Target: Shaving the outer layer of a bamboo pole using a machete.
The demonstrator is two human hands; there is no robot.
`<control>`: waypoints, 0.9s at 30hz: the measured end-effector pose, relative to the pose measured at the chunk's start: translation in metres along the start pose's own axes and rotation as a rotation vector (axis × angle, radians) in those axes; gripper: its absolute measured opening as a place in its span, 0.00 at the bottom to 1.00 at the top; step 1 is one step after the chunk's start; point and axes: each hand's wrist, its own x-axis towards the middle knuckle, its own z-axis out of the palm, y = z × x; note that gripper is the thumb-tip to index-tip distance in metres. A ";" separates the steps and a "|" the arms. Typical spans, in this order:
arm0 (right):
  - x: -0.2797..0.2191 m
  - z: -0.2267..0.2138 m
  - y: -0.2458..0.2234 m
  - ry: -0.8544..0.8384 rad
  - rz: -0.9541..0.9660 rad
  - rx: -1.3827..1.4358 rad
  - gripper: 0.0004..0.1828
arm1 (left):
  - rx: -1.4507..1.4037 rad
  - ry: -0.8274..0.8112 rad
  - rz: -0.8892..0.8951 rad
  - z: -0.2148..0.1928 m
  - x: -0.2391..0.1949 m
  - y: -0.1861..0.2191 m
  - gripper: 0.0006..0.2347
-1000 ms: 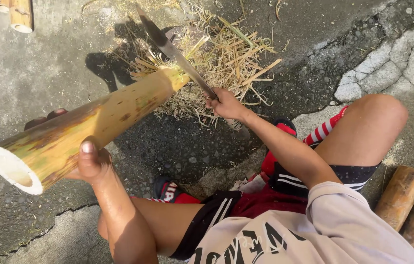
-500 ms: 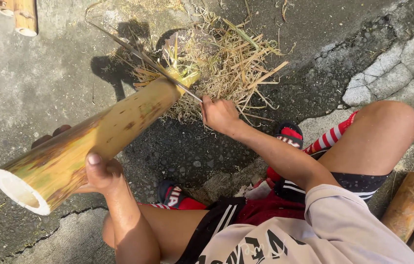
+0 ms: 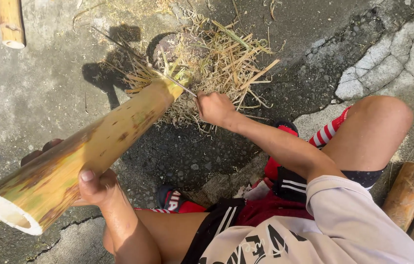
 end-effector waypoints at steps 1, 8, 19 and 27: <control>-0.002 -0.005 -0.011 0.017 -0.038 0.026 0.15 | -0.044 0.015 -0.036 -0.006 -0.003 -0.002 0.33; 0.000 0.025 -0.018 0.256 -0.157 0.003 0.19 | -0.017 0.097 0.013 -0.003 -0.005 0.010 0.36; 0.012 0.017 0.018 -0.036 -0.023 -0.045 0.12 | -0.142 0.033 -0.049 0.006 0.007 0.004 0.31; 0.016 0.036 0.020 -0.001 0.067 0.031 0.18 | -0.097 0.073 -0.058 0.004 0.006 0.012 0.29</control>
